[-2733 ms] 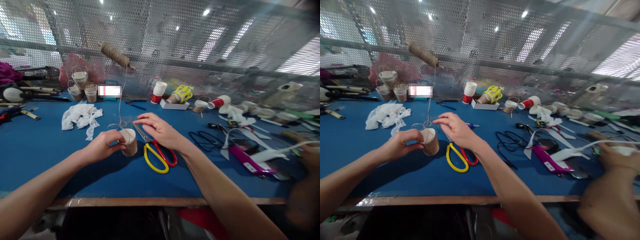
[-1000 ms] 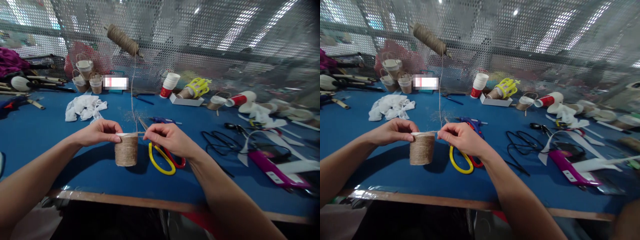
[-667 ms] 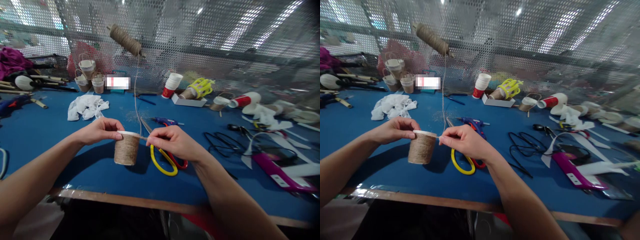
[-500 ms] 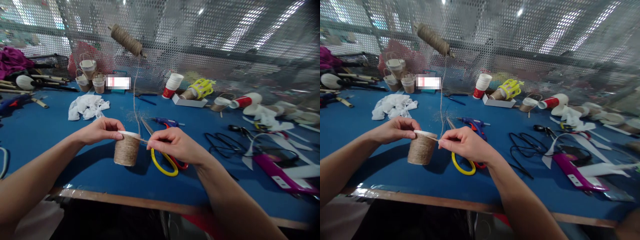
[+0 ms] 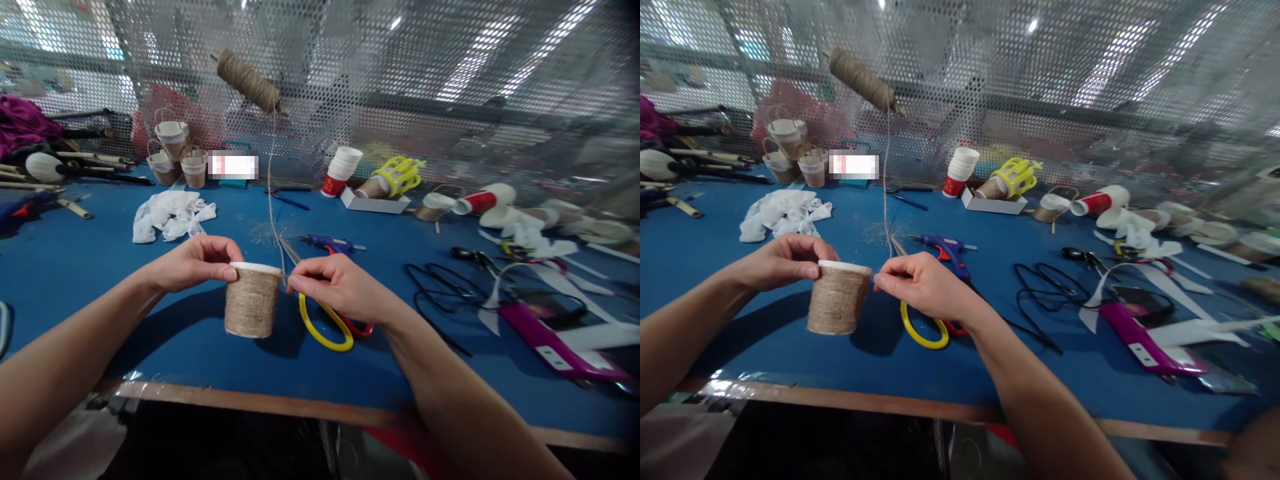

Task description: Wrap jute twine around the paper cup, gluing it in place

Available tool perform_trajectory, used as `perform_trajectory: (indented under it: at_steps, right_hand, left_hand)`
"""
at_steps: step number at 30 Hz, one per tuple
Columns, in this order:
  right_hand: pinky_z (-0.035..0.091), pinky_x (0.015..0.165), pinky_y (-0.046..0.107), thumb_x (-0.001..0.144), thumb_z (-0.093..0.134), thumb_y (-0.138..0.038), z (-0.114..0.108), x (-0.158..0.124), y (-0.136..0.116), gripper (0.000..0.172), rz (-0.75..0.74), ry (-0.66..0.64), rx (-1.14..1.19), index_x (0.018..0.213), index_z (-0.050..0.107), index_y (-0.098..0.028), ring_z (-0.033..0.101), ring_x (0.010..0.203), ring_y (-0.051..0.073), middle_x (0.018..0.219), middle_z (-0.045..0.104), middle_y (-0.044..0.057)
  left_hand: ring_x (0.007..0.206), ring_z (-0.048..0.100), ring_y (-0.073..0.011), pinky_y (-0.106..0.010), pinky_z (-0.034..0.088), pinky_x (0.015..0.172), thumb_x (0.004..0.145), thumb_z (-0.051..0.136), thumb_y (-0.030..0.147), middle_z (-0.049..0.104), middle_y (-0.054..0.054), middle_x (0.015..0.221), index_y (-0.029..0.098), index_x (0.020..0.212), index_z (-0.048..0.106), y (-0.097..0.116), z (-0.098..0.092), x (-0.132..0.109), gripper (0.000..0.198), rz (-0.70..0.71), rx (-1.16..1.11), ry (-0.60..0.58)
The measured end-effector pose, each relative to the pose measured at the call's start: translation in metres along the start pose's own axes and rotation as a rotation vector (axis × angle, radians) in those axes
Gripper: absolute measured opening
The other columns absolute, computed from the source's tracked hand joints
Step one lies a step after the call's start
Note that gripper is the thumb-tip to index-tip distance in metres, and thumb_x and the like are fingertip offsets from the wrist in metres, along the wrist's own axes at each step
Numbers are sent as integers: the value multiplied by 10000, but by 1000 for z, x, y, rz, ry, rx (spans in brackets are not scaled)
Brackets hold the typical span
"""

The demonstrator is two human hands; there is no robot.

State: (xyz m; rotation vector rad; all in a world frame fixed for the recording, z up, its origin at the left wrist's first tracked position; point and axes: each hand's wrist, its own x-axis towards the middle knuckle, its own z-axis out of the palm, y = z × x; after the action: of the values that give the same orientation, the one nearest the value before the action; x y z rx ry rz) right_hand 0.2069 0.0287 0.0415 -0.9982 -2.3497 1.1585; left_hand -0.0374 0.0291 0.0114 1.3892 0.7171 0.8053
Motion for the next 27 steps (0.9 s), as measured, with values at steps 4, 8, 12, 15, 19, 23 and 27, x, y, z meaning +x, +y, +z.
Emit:
perform_trajectory:
  at_steps: [4, 8, 12, 15, 19, 23, 27]
  right_hand:
    - [318, 521, 228, 820, 464, -309, 1, 0, 0, 247, 3, 0, 2, 720, 608, -135, 389, 544, 84, 604, 484, -17]
    - [325, 539, 237, 820, 466, -300, 1, 1, 0, 238, -5, 9, 7, 715, 604, -137, 411, 566, 90, 622, 498, -9]
    - [274, 461, 217, 812, 491, -296, 4, 1, 1, 185, 19, 36, 96, 720, 548, -146, 340, 481, 66, 529, 408, -55]
    - [224, 399, 194, 812, 512, -304, 6, 2, 3, 139, 22, 19, 277, 796, 483, -168, 298, 413, 49, 476, 366, -96]
    - [190, 358, 176, 824, 523, -339, 9, 4, 6, 193, 19, -3, 475, 911, 460, -178, 275, 374, 40, 457, 368, -113]
    - [155, 342, 171, 816, 546, -338, 12, 5, 7, 240, 53, -49, 591, 984, 509, -171, 229, 358, 32, 443, 331, -121]
    - [157, 349, 169, 777, 593, -302, 15, 6, 9, 156, 80, -99, 744, 832, 529, -170, 236, 359, 20, 474, 378, -107]
  left_hand:
    - [661, 558, -116, -230, 428, 630, 588, 764, 252, 636, -19, 691, 121, 679, 648, 2, 1, -1, 197, 1, -9, 6]
    - [680, 566, -123, -231, 428, 631, 602, 759, 253, 644, -28, 707, 117, 676, 652, 2, 1, -2, 188, 12, -21, -17]
    - [681, 567, -125, -231, 426, 628, 607, 760, 258, 644, -25, 691, 120, 677, 656, 1, 1, -2, 186, 39, -61, -41]
    - [679, 561, -130, -239, 428, 629, 615, 757, 256, 635, -19, 657, 123, 669, 657, 1, 2, -2, 175, 70, -94, -56]
    - [684, 561, -133, -244, 430, 633, 629, 748, 246, 634, -18, 658, 127, 671, 659, 0, 3, -1, 155, 95, -126, -74]
    - [687, 560, -133, -246, 429, 634, 623, 749, 235, 634, -19, 659, 127, 678, 661, -2, 4, -2, 150, 90, -159, -79]
    - [688, 549, -131, -254, 426, 652, 608, 757, 247, 622, -14, 633, 131, 664, 655, -3, 7, -2, 164, 75, -187, -62]
